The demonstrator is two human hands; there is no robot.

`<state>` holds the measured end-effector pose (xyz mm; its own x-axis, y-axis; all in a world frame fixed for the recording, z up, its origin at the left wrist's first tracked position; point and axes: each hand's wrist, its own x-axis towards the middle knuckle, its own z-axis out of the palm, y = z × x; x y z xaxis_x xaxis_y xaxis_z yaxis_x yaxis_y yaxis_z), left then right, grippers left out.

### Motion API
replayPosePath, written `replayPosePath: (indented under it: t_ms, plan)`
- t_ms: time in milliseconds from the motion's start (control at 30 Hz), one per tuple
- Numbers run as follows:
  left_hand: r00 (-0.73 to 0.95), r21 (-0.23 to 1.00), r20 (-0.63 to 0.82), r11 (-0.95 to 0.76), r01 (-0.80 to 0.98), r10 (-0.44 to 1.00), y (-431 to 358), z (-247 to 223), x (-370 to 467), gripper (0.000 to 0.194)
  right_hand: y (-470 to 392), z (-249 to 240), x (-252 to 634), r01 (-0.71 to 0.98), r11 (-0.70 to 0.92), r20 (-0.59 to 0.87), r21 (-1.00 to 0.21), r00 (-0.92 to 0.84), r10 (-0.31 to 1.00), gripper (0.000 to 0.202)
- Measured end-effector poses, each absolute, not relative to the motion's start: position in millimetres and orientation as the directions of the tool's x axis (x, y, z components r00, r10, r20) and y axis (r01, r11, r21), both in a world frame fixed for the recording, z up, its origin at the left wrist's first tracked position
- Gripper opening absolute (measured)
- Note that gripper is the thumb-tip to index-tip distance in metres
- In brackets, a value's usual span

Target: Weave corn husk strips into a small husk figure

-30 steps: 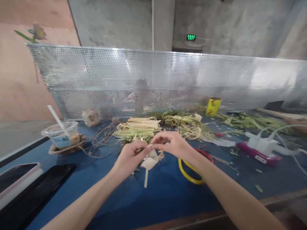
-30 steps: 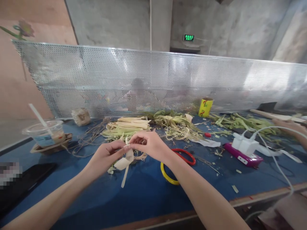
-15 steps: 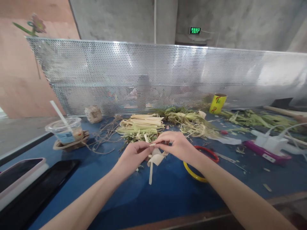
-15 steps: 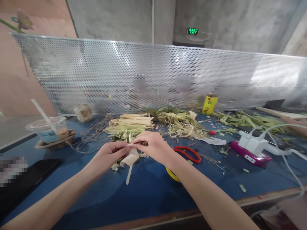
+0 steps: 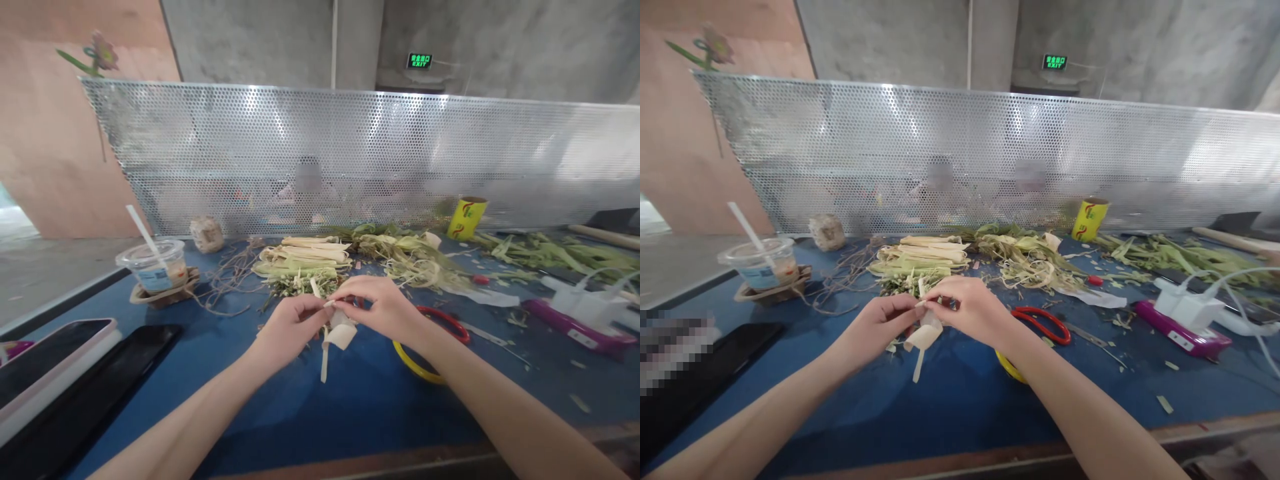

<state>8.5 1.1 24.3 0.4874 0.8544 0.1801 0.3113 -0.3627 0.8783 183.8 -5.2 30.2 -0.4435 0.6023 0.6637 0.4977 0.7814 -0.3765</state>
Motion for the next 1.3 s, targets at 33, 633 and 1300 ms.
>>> replayPosePath:
  t_ms: [33,633,1300]
  plan:
    - [0.486,0.881,0.176,-0.358,0.311,0.856,0.9,23.8,8.5,0.027,-5.3,30.2,183.7,0.496,0.782,0.662,-0.378,-0.445,0.603,0.016]
    - [0.595,0.960,-0.036,0.192,-0.202,0.803,-0.2,25.4,10.5,0.020,-7.7,31.8,184.0,0.411,0.833,0.693,-0.370,-0.475,0.542,0.011]
    - [0.476,0.847,0.257,-0.433,0.309,0.841,5.3,26.6,4.2,0.020,-6.6,32.3,182.0,0.534,0.608,0.498,-0.588,-0.353,0.792,0.012]
